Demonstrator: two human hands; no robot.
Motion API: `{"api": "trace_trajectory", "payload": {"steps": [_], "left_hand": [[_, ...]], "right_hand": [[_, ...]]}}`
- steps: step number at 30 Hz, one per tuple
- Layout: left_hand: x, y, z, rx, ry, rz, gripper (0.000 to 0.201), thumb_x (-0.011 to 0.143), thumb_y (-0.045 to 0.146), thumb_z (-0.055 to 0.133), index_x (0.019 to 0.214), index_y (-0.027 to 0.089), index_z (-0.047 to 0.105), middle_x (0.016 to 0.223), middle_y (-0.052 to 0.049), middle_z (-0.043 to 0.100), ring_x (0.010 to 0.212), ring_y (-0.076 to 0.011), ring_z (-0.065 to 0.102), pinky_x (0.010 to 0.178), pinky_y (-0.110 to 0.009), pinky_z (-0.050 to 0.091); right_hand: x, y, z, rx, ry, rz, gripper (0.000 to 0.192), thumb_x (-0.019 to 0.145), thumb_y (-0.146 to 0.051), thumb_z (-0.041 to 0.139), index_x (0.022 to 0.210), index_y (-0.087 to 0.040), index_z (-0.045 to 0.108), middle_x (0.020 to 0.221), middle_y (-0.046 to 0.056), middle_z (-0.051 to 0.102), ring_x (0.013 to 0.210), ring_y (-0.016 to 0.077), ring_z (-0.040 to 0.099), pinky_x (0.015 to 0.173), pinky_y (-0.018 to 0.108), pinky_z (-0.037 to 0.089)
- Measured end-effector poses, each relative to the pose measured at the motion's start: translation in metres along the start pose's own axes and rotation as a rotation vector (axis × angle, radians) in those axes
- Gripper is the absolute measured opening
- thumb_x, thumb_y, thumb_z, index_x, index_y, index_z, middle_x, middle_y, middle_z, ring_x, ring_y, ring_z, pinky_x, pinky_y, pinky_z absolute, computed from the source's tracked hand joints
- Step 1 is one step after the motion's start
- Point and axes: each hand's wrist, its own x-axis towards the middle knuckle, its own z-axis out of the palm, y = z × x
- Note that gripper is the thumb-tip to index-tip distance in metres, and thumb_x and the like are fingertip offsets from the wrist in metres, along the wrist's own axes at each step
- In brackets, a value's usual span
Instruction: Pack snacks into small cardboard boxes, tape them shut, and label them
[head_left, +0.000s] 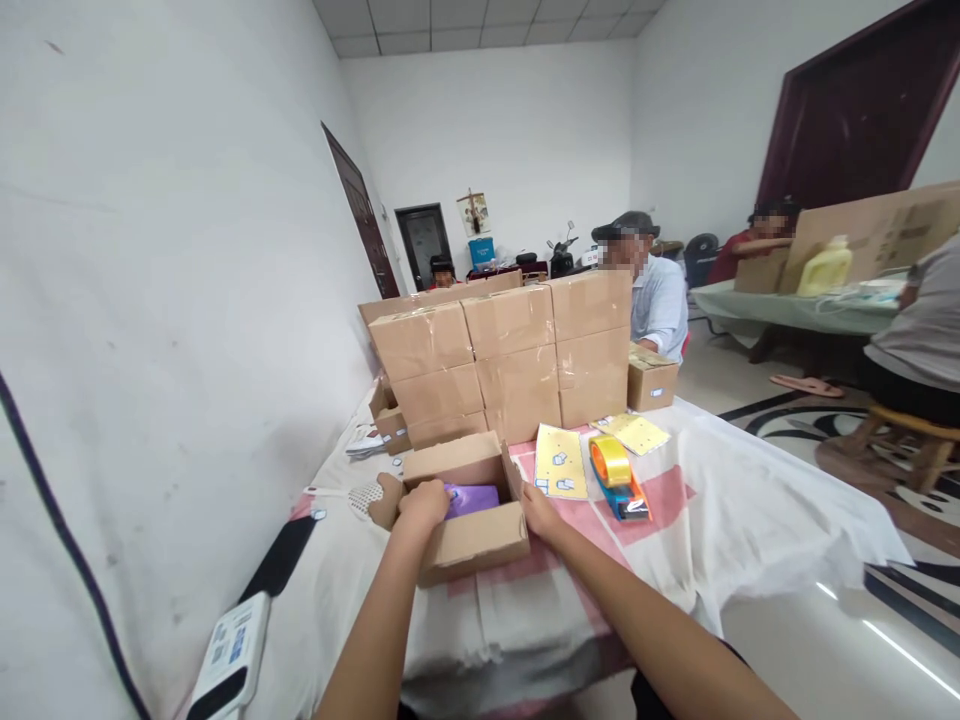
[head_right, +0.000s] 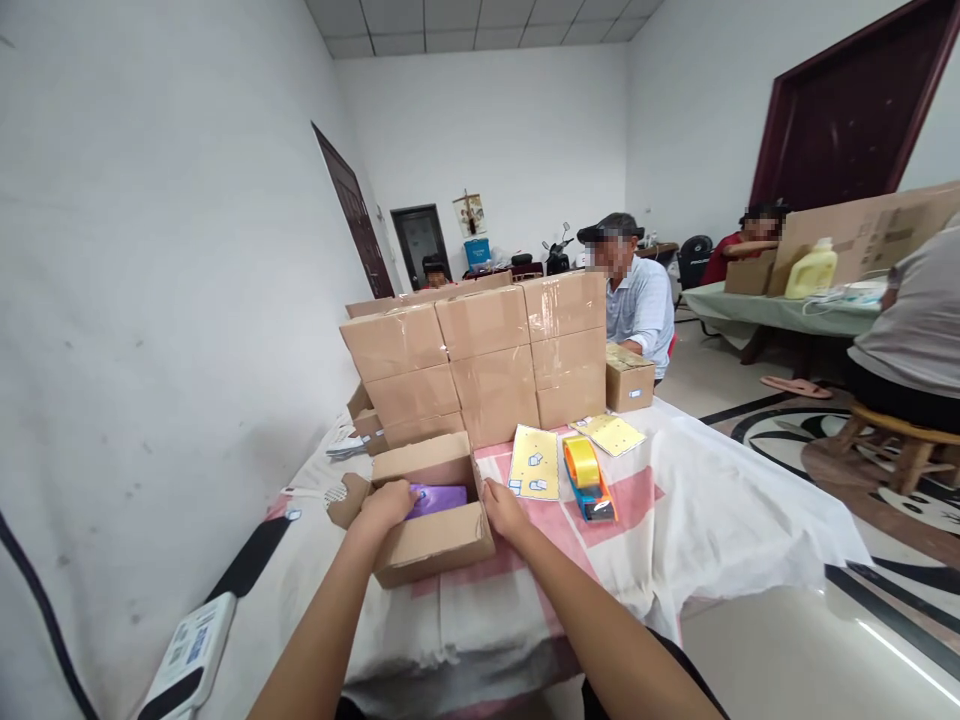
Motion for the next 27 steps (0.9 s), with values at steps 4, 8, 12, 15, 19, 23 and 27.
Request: {"api": "trace_trajectory", "payload": {"steps": [4,8,12,15,19,23,27], "left_hand": [[-0.003,-0.001,0.003,0.154,0.048,-0.026,0.03,0.086,0.022,0.061,0.11,0.007,0.072,0.123,-0.029,0.067,0.117,-0.0383,0.065,0.094,-0.05,0.05],[-0.009,-0.008,0.005,0.174,0.027,0.051,0.032,0.089,0.03,0.064,0.113,0.01,0.071,0.122,-0.019,0.071,0.114,-0.029,0.067,0.096,-0.046,0.051],[-0.017,-0.01,0.003,0.096,0.027,0.12,0.029,0.079,0.035,0.073,0.099,0.014,0.076,0.116,-0.022,0.073,0.112,-0.0329,0.068,0.093,-0.04,0.051],[-0.032,-0.011,-0.01,-0.005,0.118,0.11,0.028,0.075,0.038,0.073,0.092,0.015,0.077,0.111,-0.023,0.073,0.11,-0.0366,0.068,0.09,-0.04,0.05],[-0.066,-0.037,-0.027,-0.191,0.338,0.076,0.032,0.087,0.046,0.056,0.098,0.023,0.075,0.11,-0.015,0.075,0.11,-0.0342,0.067,0.091,-0.042,0.049],[-0.086,-0.081,-0.013,-0.806,0.633,-0.057,0.038,0.091,0.046,0.048,0.108,0.021,0.071,0.118,-0.015,0.072,0.115,-0.0317,0.064,0.091,-0.039,0.05],[-0.072,-0.101,0.01,-1.123,0.615,-0.026,0.047,0.093,0.041,0.038,0.122,0.015,0.064,0.126,-0.014,0.068,0.097,-0.0238,0.071,0.078,-0.033,0.057]], "right_hand": [[-0.004,-0.014,-0.008,0.074,0.03,0.008,0.027,0.086,-0.043,0.051,0.086,-0.021,0.066,0.089,0.008,0.072,0.093,0.0273,0.064,0.089,0.041,0.049],[-0.009,-0.032,-0.017,0.16,0.046,0.013,0.035,0.084,-0.051,0.05,0.09,-0.02,0.065,0.098,0.008,0.071,0.102,0.0273,0.062,0.097,0.042,0.045],[-0.015,-0.052,-0.014,0.27,-0.01,0.053,0.048,0.087,-0.062,0.039,0.091,-0.02,0.064,0.094,0.007,0.071,0.096,0.0249,0.063,0.089,0.04,0.049],[-0.023,-0.067,-0.011,0.377,-0.095,0.116,0.058,0.087,-0.069,0.038,0.097,-0.02,0.066,0.095,0.008,0.072,0.094,0.0238,0.066,0.088,0.039,0.05],[-0.037,-0.083,-0.02,0.434,-0.185,0.17,0.059,0.084,-0.074,0.049,0.106,-0.022,0.068,0.116,0.009,0.071,0.109,0.026,0.065,0.099,0.042,0.046],[-0.046,-0.086,-0.032,0.377,-0.245,0.189,0.057,0.086,-0.068,0.057,0.127,-0.028,0.061,0.134,0.008,0.064,0.124,0.0285,0.058,0.103,0.046,0.042],[-0.046,-0.081,-0.032,0.41,-0.279,0.119,0.048,0.084,-0.054,0.062,0.124,-0.026,0.061,0.128,0.007,0.065,0.12,0.0257,0.057,0.102,0.041,0.041]]}}
